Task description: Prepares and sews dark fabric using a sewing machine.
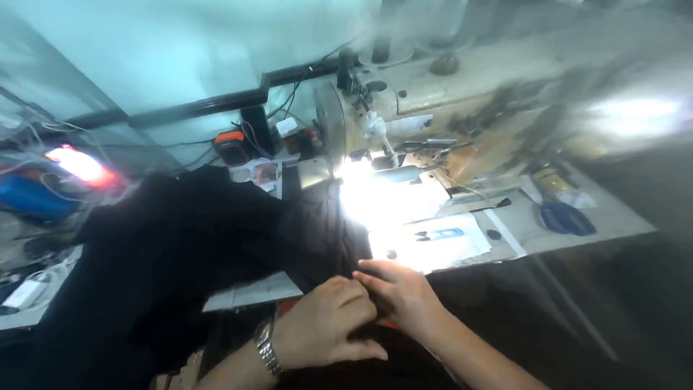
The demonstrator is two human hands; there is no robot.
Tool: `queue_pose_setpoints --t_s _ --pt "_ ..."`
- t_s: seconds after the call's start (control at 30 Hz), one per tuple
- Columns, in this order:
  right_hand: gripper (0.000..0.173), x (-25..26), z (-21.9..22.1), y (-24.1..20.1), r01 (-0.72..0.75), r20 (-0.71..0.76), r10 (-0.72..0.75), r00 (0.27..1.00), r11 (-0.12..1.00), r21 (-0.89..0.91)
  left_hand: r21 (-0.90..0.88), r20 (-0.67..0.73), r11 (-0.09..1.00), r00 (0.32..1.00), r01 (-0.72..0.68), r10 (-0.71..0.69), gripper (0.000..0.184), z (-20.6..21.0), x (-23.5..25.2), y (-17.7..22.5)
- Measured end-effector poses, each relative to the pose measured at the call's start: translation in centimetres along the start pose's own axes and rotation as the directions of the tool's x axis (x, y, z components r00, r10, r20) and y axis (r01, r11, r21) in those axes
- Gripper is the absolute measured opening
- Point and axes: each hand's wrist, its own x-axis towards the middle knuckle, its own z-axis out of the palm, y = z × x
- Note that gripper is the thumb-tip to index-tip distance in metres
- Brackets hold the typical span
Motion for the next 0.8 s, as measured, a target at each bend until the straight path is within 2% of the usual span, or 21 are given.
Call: queue_pose_setpoints --t_s 0.07,0.13,0.23,0.3,0.4,0.57,0.67,0.8 --pt "0.022 -0.9 -0.4 -0.5 0.021 -0.064 -0.021 0.998 1.000 -0.007 0.163 -0.084 0.985 0.996 0.056 -0.043 0.053 1.5 -0.4 -2.2" --pt "0.027 -1.2 -1.0 -0.7 0.029 -0.095 -0.033 0.995 0.999 -0.042 0.371 -0.131 0.920 0.988 0.127 -0.083 0.057 2.7 -0.8 -5.8" --pt "0.032 -1.1 -2.0 -0.5 0.034 -0.103 -0.046 0.994 0.993 -0.116 0.572 -0.322 0.784 0.945 0.242 -0.058 0.033 2.6 -1.4 -10.0" --pt "0.032 -1.2 -2.2 0.0 0.023 -0.137 -0.044 0.990 0.988 -0.150 0.632 -0.363 0.725 0.931 0.273 -0.034 0.023 0.9 -0.9 -9.8" --pt "0.030 -1.7 -2.6 0.5 0.031 -0.115 -0.049 0.992 0.987 -0.156 0.652 -0.308 0.717 0.950 0.248 -0.048 0.020 -0.7 -0.9 -8.1" --pt "0.022 -1.7 -2.6 1.0 0.049 0.059 -0.043 0.997 0.994 -0.102 0.647 -0.152 0.736 0.980 0.199 -0.131 0.023 -0.7 -1.2 -7.1" --pt "0.023 -0.8 -2.9 0.9 0.038 0.068 -0.036 0.997 0.998 -0.041 0.652 -0.139 0.728 0.977 0.213 -0.161 0.029 -1.2 -0.5 -7.2" --pt "0.021 1.7 -3.1 1.7 0.042 0.077 -0.038 0.996 0.998 -0.048 0.672 -0.084 0.706 0.970 0.224 -0.228 0.029 -2.6 1.6 -8.3"
